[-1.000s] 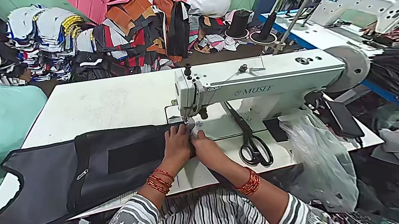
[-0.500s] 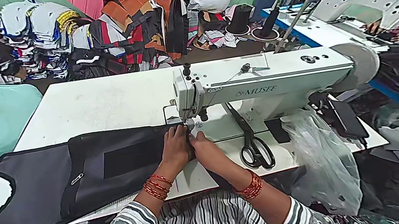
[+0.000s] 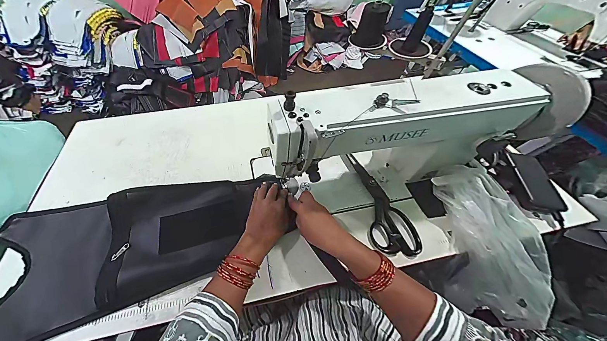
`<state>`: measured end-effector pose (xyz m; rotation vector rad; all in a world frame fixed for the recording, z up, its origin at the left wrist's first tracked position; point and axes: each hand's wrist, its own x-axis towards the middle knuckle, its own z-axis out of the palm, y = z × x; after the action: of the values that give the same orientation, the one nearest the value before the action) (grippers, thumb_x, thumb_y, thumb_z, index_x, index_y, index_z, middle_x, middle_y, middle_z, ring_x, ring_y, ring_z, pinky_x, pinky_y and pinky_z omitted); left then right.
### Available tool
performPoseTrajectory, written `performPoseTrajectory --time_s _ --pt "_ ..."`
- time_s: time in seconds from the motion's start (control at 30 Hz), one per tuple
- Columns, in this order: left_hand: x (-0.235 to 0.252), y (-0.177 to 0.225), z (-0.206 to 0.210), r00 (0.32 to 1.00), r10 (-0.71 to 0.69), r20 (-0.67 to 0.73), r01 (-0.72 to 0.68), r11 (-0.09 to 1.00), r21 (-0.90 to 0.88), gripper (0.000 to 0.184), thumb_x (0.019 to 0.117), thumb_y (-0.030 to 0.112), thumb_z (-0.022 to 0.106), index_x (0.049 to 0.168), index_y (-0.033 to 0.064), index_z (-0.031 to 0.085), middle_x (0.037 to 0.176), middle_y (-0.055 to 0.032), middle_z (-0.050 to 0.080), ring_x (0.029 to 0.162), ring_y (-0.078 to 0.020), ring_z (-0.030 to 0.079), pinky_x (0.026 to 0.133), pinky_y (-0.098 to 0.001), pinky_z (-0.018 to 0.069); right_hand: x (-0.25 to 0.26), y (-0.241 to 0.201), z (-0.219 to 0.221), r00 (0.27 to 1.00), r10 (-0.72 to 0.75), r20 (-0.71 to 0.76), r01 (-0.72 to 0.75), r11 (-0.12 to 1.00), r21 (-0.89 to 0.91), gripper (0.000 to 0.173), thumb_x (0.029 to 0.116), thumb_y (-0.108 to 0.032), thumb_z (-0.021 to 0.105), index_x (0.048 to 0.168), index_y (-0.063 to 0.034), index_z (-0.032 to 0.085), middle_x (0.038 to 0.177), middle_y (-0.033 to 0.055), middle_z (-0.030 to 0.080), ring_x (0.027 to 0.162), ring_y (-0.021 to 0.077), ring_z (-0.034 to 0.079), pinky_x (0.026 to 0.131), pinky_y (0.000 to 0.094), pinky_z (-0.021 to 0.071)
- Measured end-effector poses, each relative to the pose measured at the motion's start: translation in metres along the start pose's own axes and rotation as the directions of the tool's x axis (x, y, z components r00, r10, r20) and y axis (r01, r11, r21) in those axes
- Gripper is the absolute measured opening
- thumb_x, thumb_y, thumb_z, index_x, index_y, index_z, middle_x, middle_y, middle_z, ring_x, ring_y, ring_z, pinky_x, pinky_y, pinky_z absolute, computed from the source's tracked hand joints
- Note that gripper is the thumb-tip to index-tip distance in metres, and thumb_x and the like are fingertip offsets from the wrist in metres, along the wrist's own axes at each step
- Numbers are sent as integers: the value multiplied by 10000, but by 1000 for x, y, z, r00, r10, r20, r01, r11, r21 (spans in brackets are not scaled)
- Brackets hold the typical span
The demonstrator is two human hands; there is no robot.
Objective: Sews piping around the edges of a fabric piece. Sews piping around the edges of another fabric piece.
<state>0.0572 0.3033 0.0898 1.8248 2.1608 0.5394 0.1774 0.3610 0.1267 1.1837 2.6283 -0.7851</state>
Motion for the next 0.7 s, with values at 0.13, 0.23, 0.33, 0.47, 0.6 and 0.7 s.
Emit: performPoseTrajectory --time_s 0.13,0.23,0.33,0.47,0.6,0.7 --pt "-3 -2 0 999 -4 -35 0 994 -105 405 986 8 459 1341 -31 650 1472 -267 545 1456 -445 418 1243 -510 262 -10 15 3 998 9 -57 0 988 153 559 1044 -56 451 1594 -57 351 1401 270 522 1178 353 614 1019 420 501" --pt "-9 -4 1 988 -41 -148 1 966 -257 347 984 -11 467 1223 -47 716 1400 -247 613 1425 -411 473 1228 -466 317 -30 27 5 999 36 -14 -31 970 240 625 1031 -115 533 1610 -55 307 1220 219 644 979 314 648 926 457 513" --pt "-16 -6 2 960 -59 -272 -51 924 -378 292 961 -27 505 1105 -60 757 1259 -263 687 1323 -419 573 1171 -467 403 -54 51 7 1000 -5 4 3 906 423 615 1001 -114 586 1568 -19 368 915 102 624 732 177 558 734 341 495" --pt "-27 4 -14 968 -188 -167 85 869 -488 287 1006 72 525 1164 -7 751 1167 -208 712 1134 -283 663 1016 -393 501 -91 83 -7 998 -60 31 9 567 823 464 962 -84 609 1409 -30 500 836 -28 658 689 28 612 668 217 526" --pt "-30 30 -31 975 -194 -105 118 859 -499 376 1061 269 513 1181 -12 733 1001 -167 741 893 -208 690 865 -383 525 -129 83 -23 987 -138 -82 131 399 907 284 928 -50 600 1207 -60 649 861 -78 710 746 12 662 697 187 556" --pt "-23 53 -47 956 -179 233 277 812 -513 691 1067 424 516 1552 -42 356 1222 -253 658 932 -276 693 895 -432 554 -148 69 -19 913 -352 -206 324 319 891 198 942 -46 641 1118 -82 724 988 -78 742 852 -12 682 784 181 578"
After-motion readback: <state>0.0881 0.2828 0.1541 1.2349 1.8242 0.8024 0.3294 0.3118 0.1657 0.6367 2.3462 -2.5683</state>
